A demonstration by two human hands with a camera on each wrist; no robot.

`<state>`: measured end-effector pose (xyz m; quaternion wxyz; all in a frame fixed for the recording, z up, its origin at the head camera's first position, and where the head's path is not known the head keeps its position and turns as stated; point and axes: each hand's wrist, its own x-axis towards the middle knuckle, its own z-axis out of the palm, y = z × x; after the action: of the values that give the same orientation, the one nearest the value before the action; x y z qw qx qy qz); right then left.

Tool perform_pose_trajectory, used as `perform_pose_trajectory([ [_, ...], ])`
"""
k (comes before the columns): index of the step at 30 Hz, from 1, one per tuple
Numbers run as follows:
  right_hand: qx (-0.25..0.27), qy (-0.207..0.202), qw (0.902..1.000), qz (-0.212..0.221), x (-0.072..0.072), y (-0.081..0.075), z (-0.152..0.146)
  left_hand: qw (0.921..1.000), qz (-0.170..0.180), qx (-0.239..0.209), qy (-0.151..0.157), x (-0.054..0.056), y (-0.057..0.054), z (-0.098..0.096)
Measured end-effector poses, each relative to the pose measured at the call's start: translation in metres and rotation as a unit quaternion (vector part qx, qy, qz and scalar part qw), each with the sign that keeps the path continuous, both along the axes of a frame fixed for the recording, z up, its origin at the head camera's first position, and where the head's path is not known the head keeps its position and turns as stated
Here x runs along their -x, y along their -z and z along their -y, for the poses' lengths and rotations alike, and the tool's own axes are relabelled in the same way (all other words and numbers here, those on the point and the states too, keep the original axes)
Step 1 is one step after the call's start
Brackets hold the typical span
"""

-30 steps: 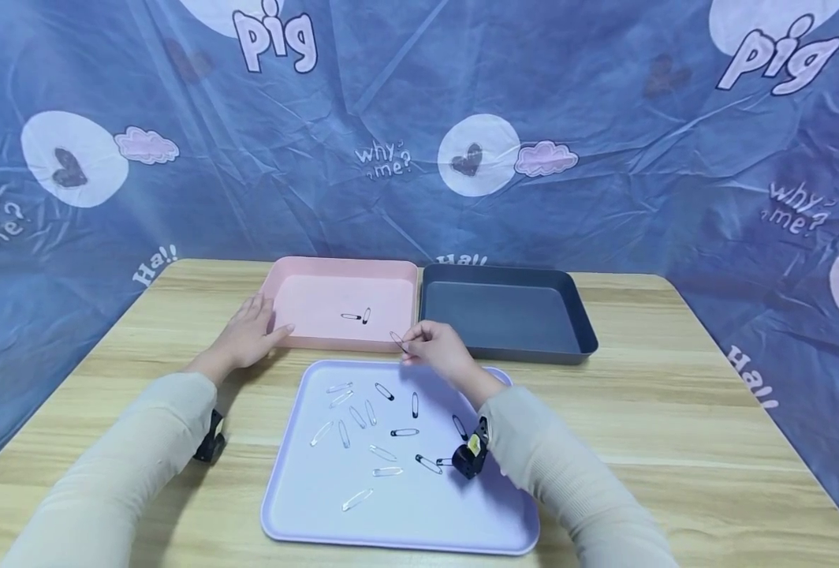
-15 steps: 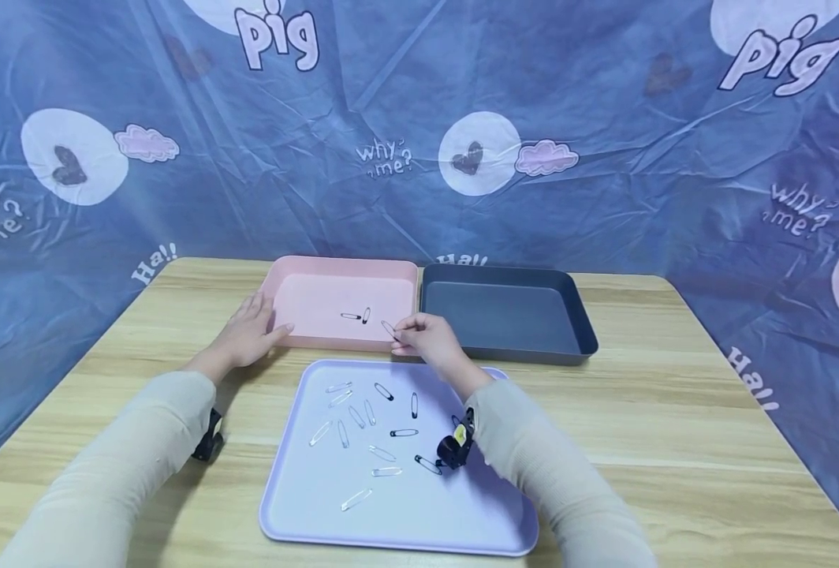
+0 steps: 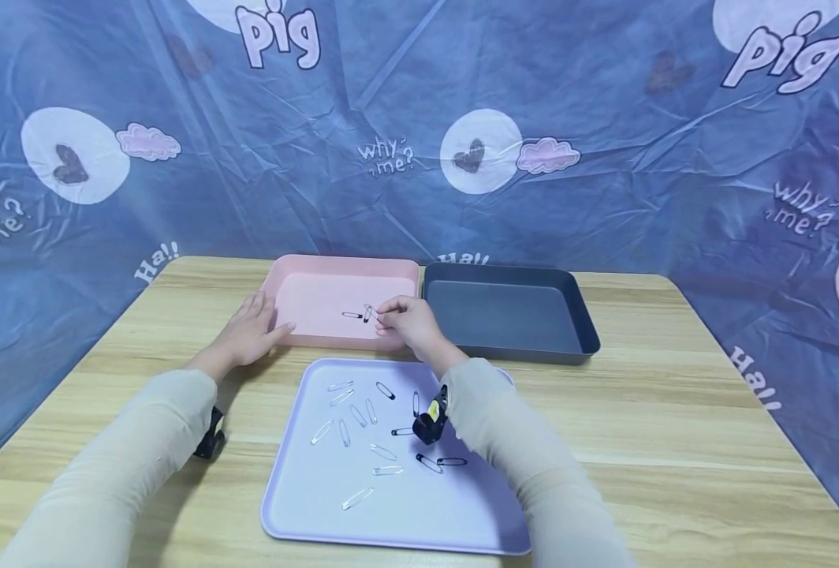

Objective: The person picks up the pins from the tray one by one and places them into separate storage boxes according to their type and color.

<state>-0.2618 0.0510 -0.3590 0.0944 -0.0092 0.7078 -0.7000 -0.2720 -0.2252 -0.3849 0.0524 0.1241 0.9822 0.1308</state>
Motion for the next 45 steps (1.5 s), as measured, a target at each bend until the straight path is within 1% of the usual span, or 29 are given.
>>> perform_pose_trajectory([
  [3,0.002,0.006,1.0,0.008,0.003,0.002,0.003,1.0,0.0,0.003,0.0,0.0,-0.001,-0.001],
  [7,-0.009,0.01,0.9998,0.013,0.009,0.006,0.007,1.0,-0.001,0.004,0.001,0.0,-0.002,-0.002],
  [14,-0.025,0.018,0.9994,-0.016,0.019,0.011,0.013,1.0,-0.001,0.004,0.001,0.001,-0.001,-0.003],
  [17,-0.043,0.024,0.9984,-0.029,0.023,0.013,0.014,1.0,-0.002,0.004,0.001,0.001,-0.002,-0.003],
  [20,-0.082,0.032,0.9956,-0.034,0.028,0.013,0.015,1.0,-0.002,0.006,0.001,0.001,-0.001,-0.003],
  [25,-0.135,0.042,0.9896,-0.025,0.036,0.012,0.018,1.0,-0.004,0.009,0.0,0.002,0.0,-0.001],
  [28,-0.145,0.042,0.9883,-0.022,0.041,0.012,0.02,1.0,-0.004,0.009,0.0,0.002,0.0,-0.001],
  [32,-0.167,0.037,0.9849,-0.031,0.047,0.014,0.022,0.9999,-0.002,0.01,-0.002,0.002,0.0,0.0],
  [39,-0.196,0.043,0.9786,-0.045,0.053,0.017,0.026,0.9998,-0.007,0.016,0.004,0.003,0.0,-0.001],
  [45,-0.205,0.04,0.9777,-0.022,0.055,0.02,0.029,0.9998,-0.005,0.017,0.0,0.005,0.001,-0.002],
])
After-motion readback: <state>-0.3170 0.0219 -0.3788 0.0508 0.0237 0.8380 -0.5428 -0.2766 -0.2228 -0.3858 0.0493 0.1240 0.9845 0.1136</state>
